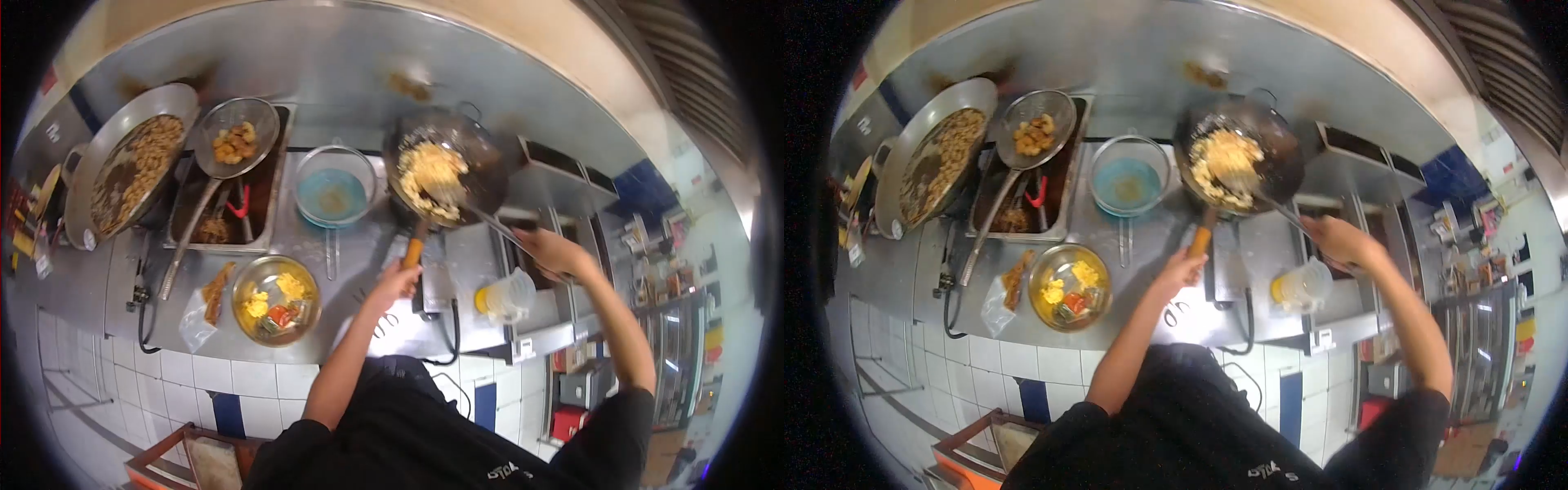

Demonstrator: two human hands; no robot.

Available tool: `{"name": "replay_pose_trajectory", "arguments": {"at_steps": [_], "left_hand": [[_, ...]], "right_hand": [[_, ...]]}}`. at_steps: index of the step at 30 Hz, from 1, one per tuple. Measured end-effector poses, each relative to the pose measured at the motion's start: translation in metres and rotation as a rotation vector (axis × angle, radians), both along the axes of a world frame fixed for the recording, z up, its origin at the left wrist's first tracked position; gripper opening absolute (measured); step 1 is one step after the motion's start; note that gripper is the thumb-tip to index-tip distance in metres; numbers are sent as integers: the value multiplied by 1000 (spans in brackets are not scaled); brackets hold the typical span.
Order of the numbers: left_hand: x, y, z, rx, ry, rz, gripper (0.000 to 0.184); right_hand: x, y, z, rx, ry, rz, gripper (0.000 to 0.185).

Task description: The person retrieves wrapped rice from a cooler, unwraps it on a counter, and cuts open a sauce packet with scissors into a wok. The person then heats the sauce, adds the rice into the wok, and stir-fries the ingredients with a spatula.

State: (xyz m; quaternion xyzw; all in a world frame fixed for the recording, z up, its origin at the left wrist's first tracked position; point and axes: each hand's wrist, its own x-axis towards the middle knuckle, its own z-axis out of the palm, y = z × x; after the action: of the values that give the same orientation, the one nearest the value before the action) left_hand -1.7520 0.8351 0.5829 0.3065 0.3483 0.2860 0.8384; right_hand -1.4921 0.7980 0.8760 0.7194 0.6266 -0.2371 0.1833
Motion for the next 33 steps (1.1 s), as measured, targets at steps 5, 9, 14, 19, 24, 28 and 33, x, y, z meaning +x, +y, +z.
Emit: {"name": "replay_pose_trajectory", "arguments": {"at_steps": [5,9,14,19,24,28,33], "left_hand": [[-6,-9,12,-32,-10,17,34],[-3,-4,9,-14,-13,45,35],[-2,-6,16,-16,17,77,32],[1,-11,11,-6,-4,72,32],[6,-13,12,-7,-9,60,32],[4,-12,10,-1,-33,49,30],[7,-11,9,65,-41,4,27]], "right_hand": [[20,8,72,-43,136,-171,43],[15,18,87,-169,115,-136,42],[35,23,22,76,386,-259,43],[23,4,76,-123,370,-214,45],[29,11,-17,222,217,-69,40],[30,-3,64,26,154,-87,41],[56,16,-91,510,117,141,39]]}}
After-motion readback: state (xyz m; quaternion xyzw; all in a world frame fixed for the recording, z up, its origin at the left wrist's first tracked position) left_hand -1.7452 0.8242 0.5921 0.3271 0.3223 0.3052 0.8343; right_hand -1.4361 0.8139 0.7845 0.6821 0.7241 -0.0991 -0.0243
